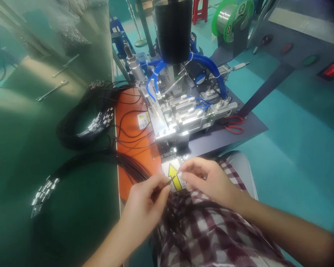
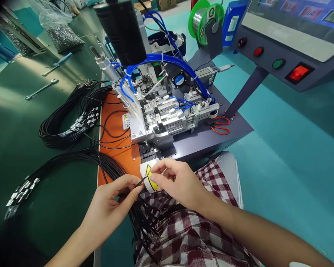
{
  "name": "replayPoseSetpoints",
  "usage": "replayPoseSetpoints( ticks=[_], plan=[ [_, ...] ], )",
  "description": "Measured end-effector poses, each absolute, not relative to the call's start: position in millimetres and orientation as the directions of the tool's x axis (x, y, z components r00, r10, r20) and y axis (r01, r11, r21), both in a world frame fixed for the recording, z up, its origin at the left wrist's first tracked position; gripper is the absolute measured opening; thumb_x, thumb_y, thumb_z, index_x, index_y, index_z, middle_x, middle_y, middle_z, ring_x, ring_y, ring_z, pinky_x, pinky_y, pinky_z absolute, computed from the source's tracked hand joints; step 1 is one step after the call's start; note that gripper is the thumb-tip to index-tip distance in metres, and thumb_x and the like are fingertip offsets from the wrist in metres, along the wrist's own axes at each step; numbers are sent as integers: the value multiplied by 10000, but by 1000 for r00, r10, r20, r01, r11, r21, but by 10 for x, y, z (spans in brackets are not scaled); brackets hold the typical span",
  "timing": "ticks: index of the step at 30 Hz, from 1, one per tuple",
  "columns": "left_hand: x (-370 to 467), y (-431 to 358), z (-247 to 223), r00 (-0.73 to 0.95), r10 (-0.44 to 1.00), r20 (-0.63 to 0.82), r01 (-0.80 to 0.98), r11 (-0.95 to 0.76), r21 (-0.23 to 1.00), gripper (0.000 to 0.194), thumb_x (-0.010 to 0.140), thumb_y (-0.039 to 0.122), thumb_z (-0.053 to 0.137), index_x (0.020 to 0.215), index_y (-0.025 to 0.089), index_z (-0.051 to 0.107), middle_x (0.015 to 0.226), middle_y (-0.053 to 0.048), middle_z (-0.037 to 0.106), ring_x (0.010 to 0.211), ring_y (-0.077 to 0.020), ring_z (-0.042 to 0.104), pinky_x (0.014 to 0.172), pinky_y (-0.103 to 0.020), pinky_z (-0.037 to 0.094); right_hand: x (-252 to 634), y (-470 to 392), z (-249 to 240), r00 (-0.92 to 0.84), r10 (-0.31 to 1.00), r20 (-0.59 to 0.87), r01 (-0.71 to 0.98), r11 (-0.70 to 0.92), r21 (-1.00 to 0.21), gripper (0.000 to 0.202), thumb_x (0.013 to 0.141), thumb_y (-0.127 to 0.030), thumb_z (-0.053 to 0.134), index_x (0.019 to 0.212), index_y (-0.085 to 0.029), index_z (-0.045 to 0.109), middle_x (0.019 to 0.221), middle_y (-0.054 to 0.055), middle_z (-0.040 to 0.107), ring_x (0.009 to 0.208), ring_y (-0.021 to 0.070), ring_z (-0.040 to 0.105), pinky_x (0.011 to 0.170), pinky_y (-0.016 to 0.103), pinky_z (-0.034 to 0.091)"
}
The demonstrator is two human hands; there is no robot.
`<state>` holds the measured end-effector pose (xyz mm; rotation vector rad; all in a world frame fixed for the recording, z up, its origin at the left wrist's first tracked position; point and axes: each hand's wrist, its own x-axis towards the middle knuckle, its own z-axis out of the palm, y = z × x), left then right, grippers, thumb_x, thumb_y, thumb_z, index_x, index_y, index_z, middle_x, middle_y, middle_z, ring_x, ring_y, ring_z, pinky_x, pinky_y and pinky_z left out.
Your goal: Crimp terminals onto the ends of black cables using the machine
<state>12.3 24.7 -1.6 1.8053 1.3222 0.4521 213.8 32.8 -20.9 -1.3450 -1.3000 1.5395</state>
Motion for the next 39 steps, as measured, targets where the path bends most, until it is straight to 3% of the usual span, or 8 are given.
replayPoseSetpoints(
  ticks=[6,11,17,23,25,28,32,39],
  plan=[
    [273,331,52,379,907,-181,490,-31,871,115,901,293,537,937,209,607,745,13,611,618,-107,497,559,-217,413,2036,354,-224,-192,949,-250,-106,-273,-956,132,824,-265,622,732,-172,606,550,-54,564,509,84,558,519,213,472],
    [394,502,23,319,907,-274,310,173,935,187,859,333,588,769,174,625,606,27,539,498,-78,419,459,-202,343,2079,424,-254,-141,950,-280,-144,-299,-943,125,800,-293,673,809,-171,649,541,-61,552,447,74,503,434,203,428],
    [368,583,-92,337,867,-367,168,328,929,180,834,360,633,832,180,637,574,29,582,431,-56,392,403,-184,290,2055,500,-274,-132,952,-275,-151,-293,-944,76,769,-235,699,775,-171,658,633,-41,616,455,59,502,429,190,409],
    [325,617,-89,392,829,-398,143,372,917,199,834,356,644,785,163,631,556,33,528,503,-65,436,462,-176,319,2140,609,-329,-337,898,-284,-211,-366,-906,77,807,-229,675,771,-166,649,579,-64,548,444,43,425,432,173,358],
    [291,655,-80,451,788,-419,133,405,904,242,849,376,630,753,154,629,555,31,519,497,-56,425,456,-171,292,2190,658,-332,-390,893,-224,-166,-307,-937,84,816,-234,681,773,-162,674,680,-30,595,521,61,483,482,191,397],
    [221,716,-77,563,660,-497,133,521,843,262,836,397,648,748,150,641,509,27,536,432,-39,364,415,-171,207,2241,717,-323,-426,904,-48,-80,-90,-993,71,827,-204,686,778,-171,725,816,11,599,730,110,564,637,232,462],
    [163,765,-64,656,505,-561,176,621,764,254,797,400,685,793,146,669,486,12,573,382,-31,305,385,-178,148,2262,781,-333,-522,849,86,-45,73,-996,82,844,-194,679,839,-195,761,832,12,556,734,107,549,644,234,465],
    [239,719,-15,537,581,-612,204,614,762,211,799,358,678,765,159,615,443,29,568,354,-13,287,376,-143,159,2283,904,-324,-598,768,228,-39,256,-966,172,876,-104,606,901,-179,759,812,26,564,736,111,566,657,237,483]
  ],
)
